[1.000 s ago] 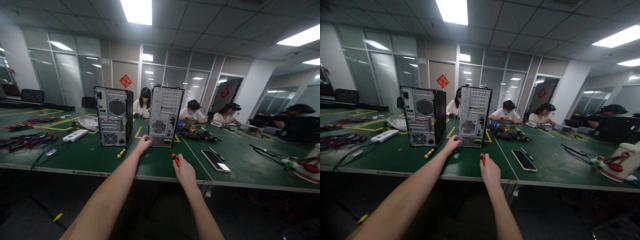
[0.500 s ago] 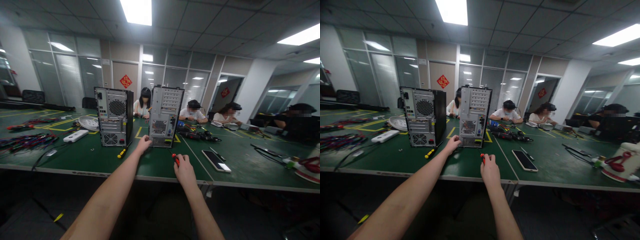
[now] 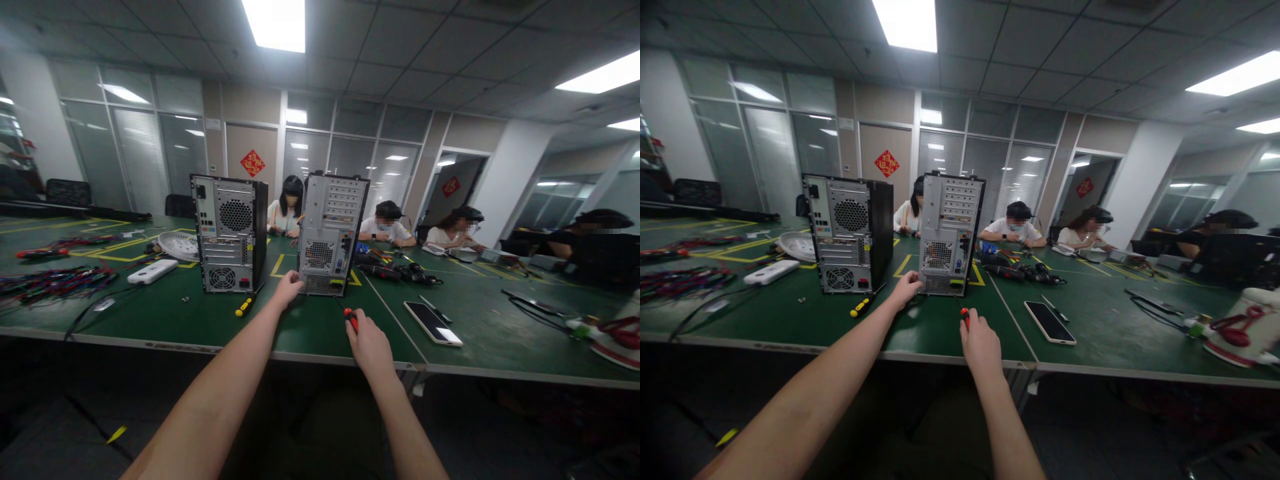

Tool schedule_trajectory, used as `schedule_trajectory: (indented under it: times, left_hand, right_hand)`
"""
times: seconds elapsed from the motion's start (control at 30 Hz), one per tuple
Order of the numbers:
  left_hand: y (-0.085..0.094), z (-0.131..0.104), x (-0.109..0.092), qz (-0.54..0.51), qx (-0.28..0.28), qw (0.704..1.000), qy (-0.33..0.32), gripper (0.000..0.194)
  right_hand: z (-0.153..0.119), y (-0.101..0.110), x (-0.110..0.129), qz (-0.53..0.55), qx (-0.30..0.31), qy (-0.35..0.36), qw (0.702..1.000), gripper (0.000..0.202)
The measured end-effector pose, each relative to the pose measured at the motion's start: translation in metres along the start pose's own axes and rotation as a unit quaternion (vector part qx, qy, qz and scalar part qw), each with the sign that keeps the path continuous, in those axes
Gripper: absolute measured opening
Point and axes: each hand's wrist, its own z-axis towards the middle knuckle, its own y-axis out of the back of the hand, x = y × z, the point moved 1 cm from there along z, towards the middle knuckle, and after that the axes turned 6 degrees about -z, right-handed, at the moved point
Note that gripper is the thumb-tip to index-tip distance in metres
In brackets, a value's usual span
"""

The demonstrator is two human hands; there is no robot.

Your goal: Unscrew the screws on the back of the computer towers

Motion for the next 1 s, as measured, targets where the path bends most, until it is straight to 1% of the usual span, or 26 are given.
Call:
schedule_trajectory:
  times: [0.23,0.53,0.63,0.8,1.0]
  left_hand:
    - [-0.0003,-0.0002,0.0001,-0.006,-0.001,1.000,0.003,0.014]
    - [0.0000,0.0008,0.0026,0.001,0.000,1.000,0.004,0.014]
    - [0.0004,0.0010,0.0028,-0.001,0.004,1.000,0.002,0.014]
    - [0.0012,0.0001,0.0015,-0.001,0.007,1.000,0.004,0.014]
    - [0.0009,0.0022,0.0036,-0.003,0.005,1.000,-0.002,0.015]
  right_hand:
    - [0.0016,-0.0011,0.0008,0.004,0.010,-0.010,1.000,0.014]
    - [0.0001,-0.0001,0.0019,0.010,0.015,-0.039,0.999,0.016]
    - [0.0003,0.0006,0.0022,0.017,0.021,-0.039,0.999,0.016]
    - [0.0017,-0.0003,-0.0002,0.041,0.014,-0.028,0.999,0.015]
    - [0.0021,0.0003,-0.0016,0.049,0.005,-0.028,0.998,0.023]
